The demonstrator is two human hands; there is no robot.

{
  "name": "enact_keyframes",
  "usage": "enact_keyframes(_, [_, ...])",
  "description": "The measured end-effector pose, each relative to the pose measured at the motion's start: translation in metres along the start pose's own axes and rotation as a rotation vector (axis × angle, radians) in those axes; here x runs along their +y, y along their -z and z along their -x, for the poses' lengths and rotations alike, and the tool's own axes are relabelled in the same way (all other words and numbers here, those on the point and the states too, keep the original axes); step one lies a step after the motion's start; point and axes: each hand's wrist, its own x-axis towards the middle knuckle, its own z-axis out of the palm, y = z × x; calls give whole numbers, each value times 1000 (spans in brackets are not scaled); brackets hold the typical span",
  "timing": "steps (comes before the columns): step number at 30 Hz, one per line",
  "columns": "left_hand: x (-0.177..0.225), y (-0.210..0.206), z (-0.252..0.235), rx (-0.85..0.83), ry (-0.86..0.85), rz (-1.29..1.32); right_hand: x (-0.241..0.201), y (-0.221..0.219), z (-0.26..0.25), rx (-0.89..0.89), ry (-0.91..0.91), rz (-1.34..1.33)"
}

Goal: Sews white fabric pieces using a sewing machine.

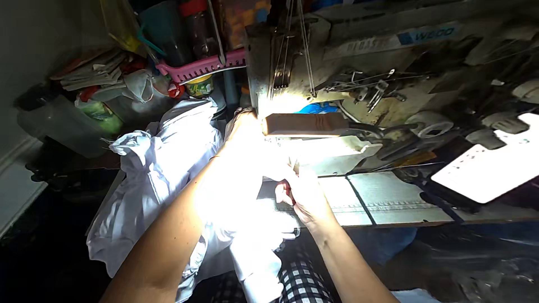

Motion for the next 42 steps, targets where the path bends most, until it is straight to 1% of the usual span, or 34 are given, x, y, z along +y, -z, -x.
enact_keyframes(1, [2, 9, 8, 47, -33, -6, 3, 2, 0, -14, 19, 43])
enact_keyframes(2, [8, 31, 20, 44, -56, 8, 5, 6, 0, -25, 40, 114])
enact_keyframes(3, [18, 67, 34, -85, -15, 90, 5, 10, 1, -17, 66, 197])
enact_keyframes(5, [7, 89, 67, 102, -82, 212, 1, 18, 4, 53, 179, 362])
enact_keyframes(6, [-2, 98, 88, 168, -89, 205, -2, 22, 6, 105, 281, 429])
enact_keyframes(7, [-12, 106, 116, 176, -62, 160, -4, 25, 8, 150, 406, 498])
enact_keyframes(9, [-25, 108, 172, 50, 112, 118, -7, 28, 9, 182, 624, 677])
enact_keyframes(11, [-35, 91, 195, -80, 191, 149, -10, 23, 10, 125, 690, 888])
enact_keyframes(12, [-36, 88, 195, -82, 196, 159, -10, 18, 10, 97, 701, 969])
enact_keyframes(13, [-35, 91, 191, -17, 186, 163, -8, 12, 10, 59, 699, 976])
enact_keyframes(14, [-34, 96, 183, 109, 157, 158, -7, 8, 11, -5, 662, 916])
enact_keyframes(15, [-34, 98, 172, 262, 122, 144, -7, 5, 12, -89, 588, 775])
enact_keyframes(16, [-37, 94, 160, 398, 100, 140, -7, 2, 14, -175, 468, 567])
enact_keyframes(17, [-41, 84, 150, 465, 107, 145, -8, 0, 18, -258, 311, 341])
enact_keyframes(18, [-46, 71, 143, 444, 126, 142, -9, -2, 22, -308, 166, 151])
enact_keyframes(19, [-52, 58, 138, 367, 147, 152, -11, -3, 23, -321, 51, 22])
enact_keyframes(21, [-54, 52, 133, 207, 189, 127, -14, 1, 20, -356, -89, -56])
enact_keyframes(23, [-49, 62, 131, 103, 213, 68, -16, 4, 14, -373, -109, -79])
enact_keyframes(25, [-45, 71, 131, 56, 218, 36, -18, 4, 12, -343, -73, -126])
enact_keyframes(27, [-41, 77, 133, 79, 192, 21, -20, 2, 15, -288, -41, -194])
enact_keyframes(28, [-33, 82, 136, 131, 161, 44, -20, 1, 17, -265, -15, -206])
enact_keyframes(29, [-22, 89, 138, 199, 113, 96, -20, 0, 19, -225, 35, -171])
enact_keyframes(30, [-8, 96, 141, 237, 73, 206, -19, -1, 22, -165, 123, -77])
enact_keyframes(31, [5, 101, 143, 224, 54, 375, -16, -2, 25, -120, 250, 72])
enact_keyframes(32, [16, 103, 146, 145, 75, 592, -13, -2, 30, -96, 388, 231])
enact_keyframes(33, [24, 101, 148, 15, 119, 843, -10, -4, 37, -87, 529, 352])
enact_keyframes(34, [28, 95, 148, -104, 151, 1073, -5, -5, 42, -118, 650, 410])
enact_keyframes(35, [29, 87, 147, -184, 177, 1206, -1, -4, 44, -147, 729, 439])
enact_keyframes(36, [30, 80, 146, -235, 208, 1264, 2, -1, 45, -166, 744, 438])
enact_keyframes(37, [31, 75, 146, -295, 238, 1272, 5, 4, 43, -155, 693, 411])
enact_keyframes(39, [29, 68, 146, -497, 261, 1267, 6, 17, 36, -91, 450, 395])
enact_keyframes(40, [28, 68, 145, -623, 249, 1232, 5, 23, 32, -91, 318, 394])
enact_keyframes(41, [27, 70, 145, -725, 212, 1155, 3, 26, 28, -106, 221, 388])
enact_keyframes(42, [27, 76, 142, -783, 166, 1024, 2, 27, 26, -111, 173, 394])
